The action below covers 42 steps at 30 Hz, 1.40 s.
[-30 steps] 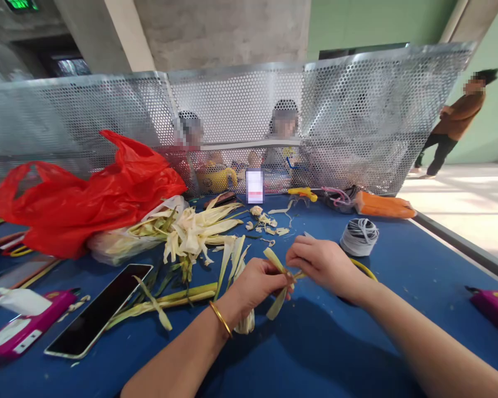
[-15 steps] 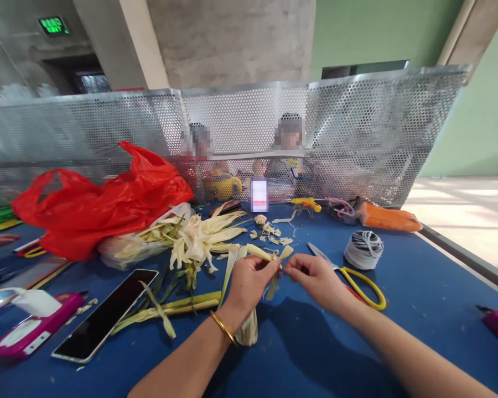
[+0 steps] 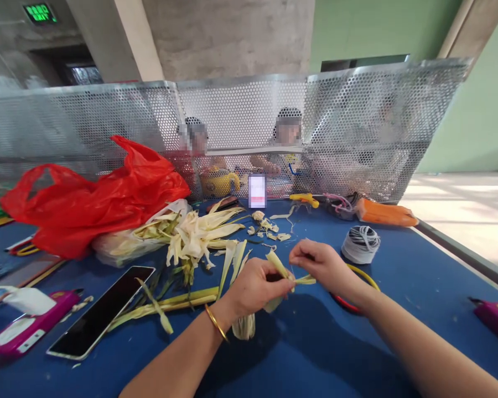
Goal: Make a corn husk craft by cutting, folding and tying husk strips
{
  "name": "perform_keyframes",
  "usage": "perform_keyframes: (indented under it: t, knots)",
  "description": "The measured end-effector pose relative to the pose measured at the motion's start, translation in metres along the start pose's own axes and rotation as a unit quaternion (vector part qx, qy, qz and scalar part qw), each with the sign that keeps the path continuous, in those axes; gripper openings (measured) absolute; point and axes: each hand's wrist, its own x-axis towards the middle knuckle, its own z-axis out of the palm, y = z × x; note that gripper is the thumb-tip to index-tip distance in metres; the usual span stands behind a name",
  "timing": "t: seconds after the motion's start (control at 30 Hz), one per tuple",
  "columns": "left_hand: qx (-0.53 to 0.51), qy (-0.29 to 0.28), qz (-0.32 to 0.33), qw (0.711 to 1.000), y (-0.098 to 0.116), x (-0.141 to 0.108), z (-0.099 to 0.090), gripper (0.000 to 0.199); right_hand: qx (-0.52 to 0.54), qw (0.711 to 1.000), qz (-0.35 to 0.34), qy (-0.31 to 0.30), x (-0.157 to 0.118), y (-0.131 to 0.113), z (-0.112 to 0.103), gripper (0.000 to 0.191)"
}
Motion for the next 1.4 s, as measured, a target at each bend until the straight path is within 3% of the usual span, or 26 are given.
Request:
perform_keyframes:
  t: [0.07, 0.2, 0.3, 0.37, 0.47, 0.53, 0.6, 0.7, 0.77, 0.93, 1.17, 1.23, 1.4]
  knots:
    - [-0.040, 0.016, -0.002, 0.999, 0.001, 0.001, -0.001, 0.017, 0.112, 0.990, 0.078, -0.016, 0.003, 0.007, 0.005, 0.018]
    - [-0.020, 0.143, 0.004, 0.990, 0.000, 0.005, -0.004, 0.018, 0.219, 0.960, 0.171, -0.013, 0.002, 0.012, 0.027, 0.025]
    - [0.078, 0.231, 0.019, 0.970, -0.002, 0.007, -0.006, 0.021, 0.179, 0.973, 0.144, 0.017, -0.004, 0.007, 0.040, 0.023]
    - [0.155, 0.258, 0.026, 0.953, -0.003, 0.007, -0.007, 0.023, 0.092, 0.993, 0.064, 0.044, -0.009, 0.000, 0.042, 0.018]
    - [0.224, 0.235, 0.048, 0.945, -0.005, 0.005, -0.007, 0.020, -0.076, 0.994, -0.057, 0.054, -0.015, -0.011, 0.034, 0.019]
    - [0.233, 0.188, 0.062, 0.952, -0.006, 0.003, -0.006, 0.018, -0.166, 0.982, -0.083, 0.041, -0.016, -0.015, 0.024, 0.022]
    - [0.208, 0.122, 0.057, 0.969, -0.007, 0.002, -0.004, 0.016, -0.187, 0.979, -0.078, 0.025, -0.013, -0.015, 0.014, 0.022]
    - [0.110, 0.027, 0.019, 0.993, -0.005, 0.001, -0.003, 0.013, -0.063, 0.998, -0.024, -0.012, -0.005, -0.008, 0.004, 0.016]
    - [0.049, 0.011, -0.007, 0.999, -0.002, 0.001, -0.003, 0.014, 0.057, 0.997, 0.041, -0.032, -0.001, -0.002, 0.002, 0.014]
    - [-0.066, 0.054, 0.006, 0.996, 0.006, 0.002, -0.003, 0.015, 0.267, 0.948, 0.171, -0.026, 0.001, 0.005, 0.016, 0.024]
    - [-0.108, 0.161, 0.019, 0.981, 0.003, 0.007, -0.003, 0.016, 0.417, 0.871, 0.258, -0.019, -0.005, 0.001, 0.034, 0.035]
    - [-0.057, 0.184, 0.020, 0.981, 0.001, 0.008, -0.005, 0.015, 0.401, 0.881, 0.251, -0.002, -0.005, -0.001, 0.035, 0.036]
    - [0.194, 0.246, 0.058, 0.948, -0.003, 0.006, -0.009, 0.011, 0.181, 0.975, 0.125, 0.044, -0.008, -0.010, 0.035, 0.022]
